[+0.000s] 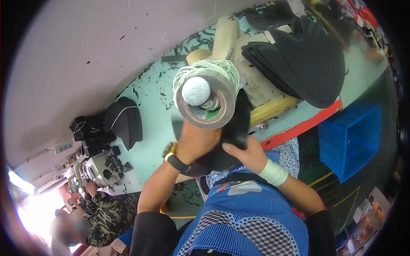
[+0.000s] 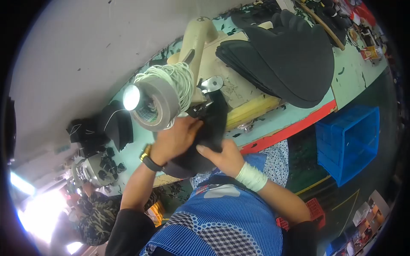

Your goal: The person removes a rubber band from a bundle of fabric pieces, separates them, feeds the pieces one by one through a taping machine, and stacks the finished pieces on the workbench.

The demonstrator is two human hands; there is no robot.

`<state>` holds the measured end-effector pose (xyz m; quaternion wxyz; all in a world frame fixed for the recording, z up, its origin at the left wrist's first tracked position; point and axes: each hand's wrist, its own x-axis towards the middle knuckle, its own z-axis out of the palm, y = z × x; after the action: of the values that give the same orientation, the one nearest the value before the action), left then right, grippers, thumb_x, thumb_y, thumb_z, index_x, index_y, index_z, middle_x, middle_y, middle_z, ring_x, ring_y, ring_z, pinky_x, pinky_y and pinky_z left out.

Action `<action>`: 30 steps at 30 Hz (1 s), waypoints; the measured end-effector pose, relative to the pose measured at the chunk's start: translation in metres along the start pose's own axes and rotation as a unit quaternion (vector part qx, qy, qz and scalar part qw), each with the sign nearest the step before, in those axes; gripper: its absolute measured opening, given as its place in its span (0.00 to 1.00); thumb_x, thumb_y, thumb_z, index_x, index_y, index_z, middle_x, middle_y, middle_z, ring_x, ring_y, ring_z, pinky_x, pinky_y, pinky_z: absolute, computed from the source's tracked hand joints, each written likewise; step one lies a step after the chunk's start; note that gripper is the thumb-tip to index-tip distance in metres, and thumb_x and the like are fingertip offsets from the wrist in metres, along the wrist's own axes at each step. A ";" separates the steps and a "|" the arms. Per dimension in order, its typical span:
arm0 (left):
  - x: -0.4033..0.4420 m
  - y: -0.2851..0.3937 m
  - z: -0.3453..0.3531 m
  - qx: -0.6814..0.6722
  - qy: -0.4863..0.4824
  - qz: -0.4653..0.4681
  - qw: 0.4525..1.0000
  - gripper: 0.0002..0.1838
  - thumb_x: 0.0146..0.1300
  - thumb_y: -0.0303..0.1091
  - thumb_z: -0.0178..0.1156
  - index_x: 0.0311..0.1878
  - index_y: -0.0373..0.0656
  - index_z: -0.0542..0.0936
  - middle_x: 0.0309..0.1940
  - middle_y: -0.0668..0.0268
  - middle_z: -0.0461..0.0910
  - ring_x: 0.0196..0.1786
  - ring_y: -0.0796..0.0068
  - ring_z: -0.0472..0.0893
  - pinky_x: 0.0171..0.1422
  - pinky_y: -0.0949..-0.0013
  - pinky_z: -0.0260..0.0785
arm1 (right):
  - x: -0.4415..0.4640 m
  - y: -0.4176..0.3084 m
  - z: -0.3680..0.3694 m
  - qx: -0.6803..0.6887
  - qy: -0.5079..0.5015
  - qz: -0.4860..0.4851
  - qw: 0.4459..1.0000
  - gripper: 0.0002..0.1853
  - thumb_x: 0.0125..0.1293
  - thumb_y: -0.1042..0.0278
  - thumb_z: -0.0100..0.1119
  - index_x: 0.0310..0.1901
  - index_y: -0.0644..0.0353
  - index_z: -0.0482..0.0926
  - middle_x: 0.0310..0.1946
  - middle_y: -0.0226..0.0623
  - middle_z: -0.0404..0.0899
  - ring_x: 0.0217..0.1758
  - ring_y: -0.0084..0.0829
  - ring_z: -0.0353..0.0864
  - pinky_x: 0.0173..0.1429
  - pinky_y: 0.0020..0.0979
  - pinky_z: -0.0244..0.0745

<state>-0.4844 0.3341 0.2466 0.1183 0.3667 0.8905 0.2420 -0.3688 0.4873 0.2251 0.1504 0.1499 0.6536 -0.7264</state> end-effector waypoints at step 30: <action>-0.042 -0.051 -0.036 -0.536 -0.195 -0.401 0.717 0.18 0.71 0.43 0.52 0.37 0.35 0.76 0.24 0.55 0.81 0.21 0.68 0.82 0.24 0.74 0.74 | -0.083 -0.115 -0.069 -0.094 0.564 -0.260 0.778 0.19 0.67 0.78 0.51 0.59 0.73 0.70 0.57 0.48 0.76 0.56 0.35 0.77 0.61 0.31 0.70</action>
<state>-0.4988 0.2604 0.2525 0.5522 -0.1102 0.6327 0.5317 -0.3393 0.5696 0.3566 -0.4268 0.3421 0.7007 -0.4581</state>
